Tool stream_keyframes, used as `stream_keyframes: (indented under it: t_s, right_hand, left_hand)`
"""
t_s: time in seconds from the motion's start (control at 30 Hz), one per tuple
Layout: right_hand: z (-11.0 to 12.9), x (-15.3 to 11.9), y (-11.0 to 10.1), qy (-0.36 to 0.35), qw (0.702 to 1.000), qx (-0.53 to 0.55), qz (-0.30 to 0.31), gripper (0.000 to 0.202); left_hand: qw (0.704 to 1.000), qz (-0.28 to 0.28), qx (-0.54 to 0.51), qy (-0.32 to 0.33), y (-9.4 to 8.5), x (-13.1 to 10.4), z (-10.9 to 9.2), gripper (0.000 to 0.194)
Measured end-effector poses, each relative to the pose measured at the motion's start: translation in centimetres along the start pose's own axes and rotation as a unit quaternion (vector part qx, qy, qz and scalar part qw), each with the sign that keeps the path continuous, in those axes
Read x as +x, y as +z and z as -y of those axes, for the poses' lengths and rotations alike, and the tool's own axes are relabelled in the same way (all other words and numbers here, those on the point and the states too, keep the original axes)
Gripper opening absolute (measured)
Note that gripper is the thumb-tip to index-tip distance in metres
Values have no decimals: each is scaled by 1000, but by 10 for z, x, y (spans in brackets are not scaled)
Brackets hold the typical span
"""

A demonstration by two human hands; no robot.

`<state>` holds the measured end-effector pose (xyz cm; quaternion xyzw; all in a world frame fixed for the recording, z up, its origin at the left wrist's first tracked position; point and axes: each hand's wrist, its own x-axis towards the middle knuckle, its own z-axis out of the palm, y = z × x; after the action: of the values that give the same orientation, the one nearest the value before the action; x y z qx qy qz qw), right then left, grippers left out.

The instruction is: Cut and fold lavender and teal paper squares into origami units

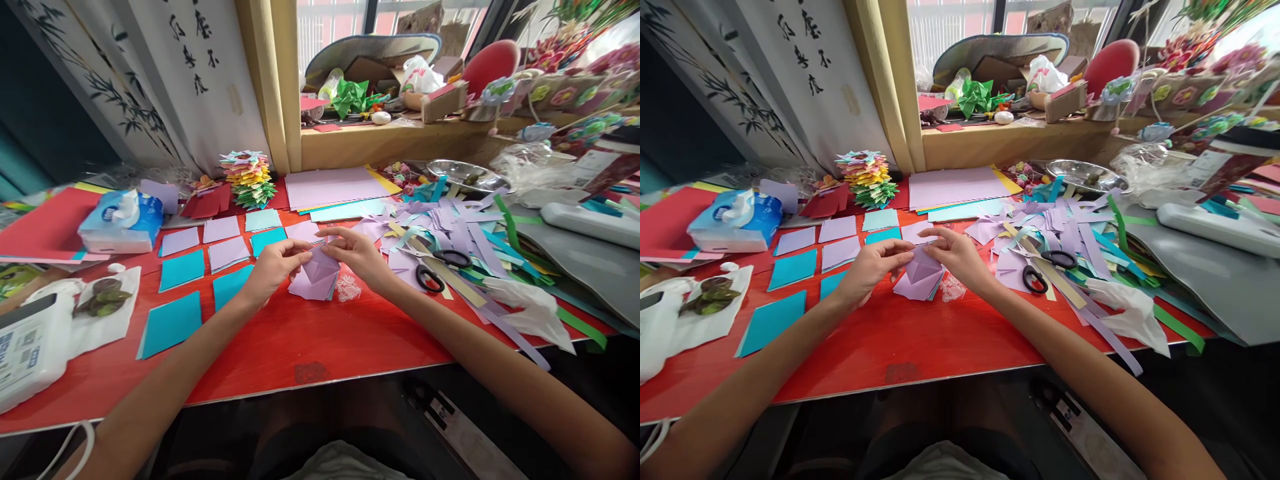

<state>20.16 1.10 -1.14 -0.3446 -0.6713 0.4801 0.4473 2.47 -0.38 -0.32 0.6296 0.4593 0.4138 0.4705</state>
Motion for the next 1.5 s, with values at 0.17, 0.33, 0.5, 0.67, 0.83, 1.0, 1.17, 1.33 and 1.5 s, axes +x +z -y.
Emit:
stream_keyframes:
  t_s: [0.17, 0.33, 0.5, 0.67, 0.83, 1.0, 1.17, 1.33, 1.5]
  right_hand:
    - [2, 1, -2, 17, 1000, 0, -12, 26]
    - [8, 3, -2, 100, 987, 86, 87, 28]
    - [7, 4, 0, 127, 985, 100, 68, 14]
    - [4, 5, 0, 122, 985, 116, 34, 9]
    - [5, 4, -3, 108, 983, 135, 62, 11]
    - [9, 2, -4, 78, 980, 156, 98, 27]
    - [7, 2, -2, 82, 978, 167, 95, 36]
    - [5, 2, 0, 88, 986, 124, 71, 30]
    - [4, 2, 2, 90, 988, 119, 47, 29]
  left_hand:
    - [999, -15, -29, -6, 2, 1, 0, 19]
    - [996, -56, -62, 0, 1, 1, 1, 21]
    - [996, -42, -82, -15, 0, 1, 1, 24]
    - [996, -21, -82, 11, 2, 1, 1, 28]
    - [997, -36, -55, 27, 3, 0, 1, 31]
    - [998, -46, -29, 34, 2, -1, -2, 32]
    - [997, -59, -27, 33, 1, 0, -1, 27]
    - [997, -45, -40, 39, 3, -1, 1, 22]
    - [996, -49, -25, 76, 6, -3, -2, 14]
